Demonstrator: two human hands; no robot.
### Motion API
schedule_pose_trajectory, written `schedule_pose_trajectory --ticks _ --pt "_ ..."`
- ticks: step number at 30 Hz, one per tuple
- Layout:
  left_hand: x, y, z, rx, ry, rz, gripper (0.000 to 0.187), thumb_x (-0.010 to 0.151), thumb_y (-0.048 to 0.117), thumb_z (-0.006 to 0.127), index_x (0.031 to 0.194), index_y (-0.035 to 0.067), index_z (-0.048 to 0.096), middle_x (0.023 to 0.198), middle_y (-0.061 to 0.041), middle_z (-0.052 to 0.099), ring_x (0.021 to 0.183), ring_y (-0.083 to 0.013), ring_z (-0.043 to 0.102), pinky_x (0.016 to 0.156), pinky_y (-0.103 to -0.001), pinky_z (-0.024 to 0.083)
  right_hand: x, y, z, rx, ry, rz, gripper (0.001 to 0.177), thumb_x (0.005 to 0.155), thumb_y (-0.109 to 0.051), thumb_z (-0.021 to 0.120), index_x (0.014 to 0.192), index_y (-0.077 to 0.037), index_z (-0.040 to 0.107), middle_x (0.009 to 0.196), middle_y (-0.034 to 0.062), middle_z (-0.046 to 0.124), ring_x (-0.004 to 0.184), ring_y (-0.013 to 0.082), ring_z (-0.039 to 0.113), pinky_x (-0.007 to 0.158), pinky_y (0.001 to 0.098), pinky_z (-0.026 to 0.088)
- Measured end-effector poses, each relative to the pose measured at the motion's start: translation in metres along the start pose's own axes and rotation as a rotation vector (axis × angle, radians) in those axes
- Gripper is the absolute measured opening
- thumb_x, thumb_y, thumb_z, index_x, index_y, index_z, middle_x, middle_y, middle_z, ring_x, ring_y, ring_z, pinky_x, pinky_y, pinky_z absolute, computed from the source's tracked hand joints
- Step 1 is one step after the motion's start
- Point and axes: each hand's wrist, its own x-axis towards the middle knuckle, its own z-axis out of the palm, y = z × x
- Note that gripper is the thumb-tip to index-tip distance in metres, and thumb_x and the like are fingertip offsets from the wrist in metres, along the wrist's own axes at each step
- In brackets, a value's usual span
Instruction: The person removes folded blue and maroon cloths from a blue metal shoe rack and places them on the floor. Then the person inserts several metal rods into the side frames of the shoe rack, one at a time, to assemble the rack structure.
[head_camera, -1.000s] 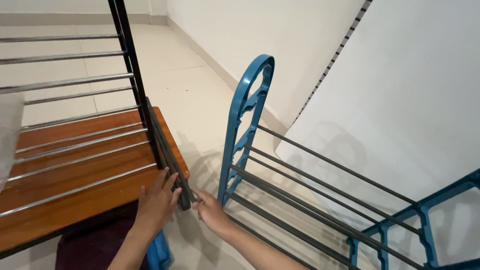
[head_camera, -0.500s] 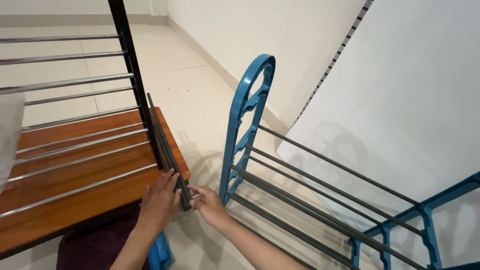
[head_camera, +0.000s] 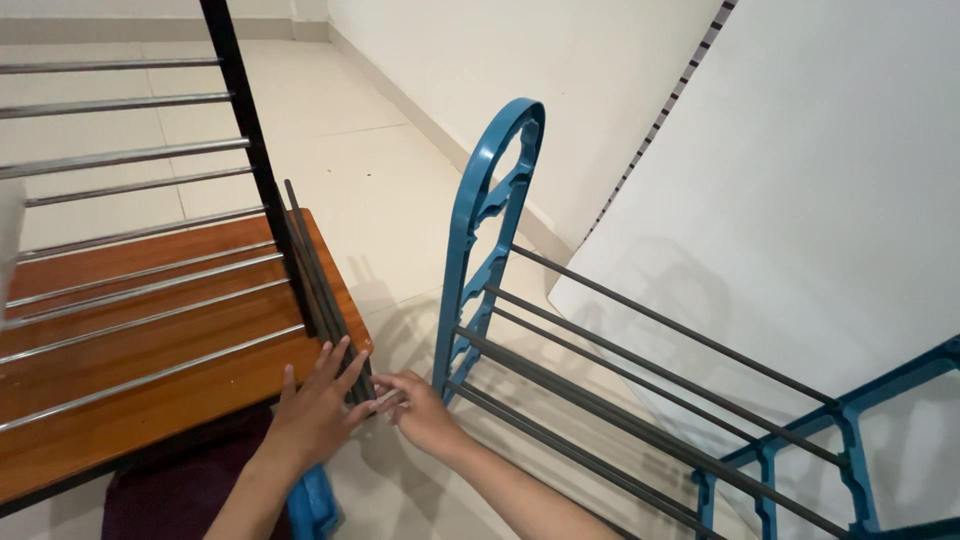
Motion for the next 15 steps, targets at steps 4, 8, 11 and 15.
schedule_pose_trajectory --ticks 4,8,11,15 --pt "0.003 -0.004 0.01 -0.043 0.079 0.023 0.079 0.095 0.06 0.053 0.16 0.036 0.016 0.17 0.001 0.006 0.157 -0.0196 0.004 0.124 -0.061 0.006 -0.014 -0.023 -0.01 -0.163 -0.017 -0.06 0.053 0.084 0.016 0.051 0.132 -0.002 0.064 0.115 0.0106 0.059 0.095 0.0177 0.067 0.081 0.0272 0.056" --pt "0.003 -0.004 0.013 0.001 0.11 0.032 0.078 0.094 0.06 0.054 0.159 0.031 0.022 0.17 -0.002 0.01 0.157 -0.0213 0.008 0.123 -0.063 0.01 -0.043 -0.049 -0.023 -0.409 0.016 -0.173 0.039 0.087 0.014 0.051 0.117 -0.003 0.069 0.107 0.0098 0.064 0.09 0.022 0.068 0.08 0.0309 0.054" --pt "0.001 0.0 0.011 0.005 0.141 0.042 0.077 0.094 0.06 0.056 0.158 0.029 0.026 0.17 -0.002 0.012 0.156 -0.0212 0.01 0.121 -0.064 0.012 -0.071 -0.068 -0.037 -0.559 0.068 -0.294 0.032 0.087 0.01 0.055 0.108 -0.006 0.072 0.1 0.0077 0.067 0.089 0.0222 0.07 0.078 0.0335 0.055" --pt "-0.004 0.014 0.005 -0.101 0.33 0.123 0.071 0.091 0.05 0.063 0.152 0.024 0.039 0.167 -0.003 0.024 0.151 -0.0229 0.019 0.119 -0.062 0.017 -0.095 -0.094 -0.064 -0.727 0.23 -0.488 0.03 0.079 0.006 0.06 0.101 -0.01 0.073 0.098 0.0064 0.069 0.081 0.0262 0.071 0.068 0.0364 0.055"
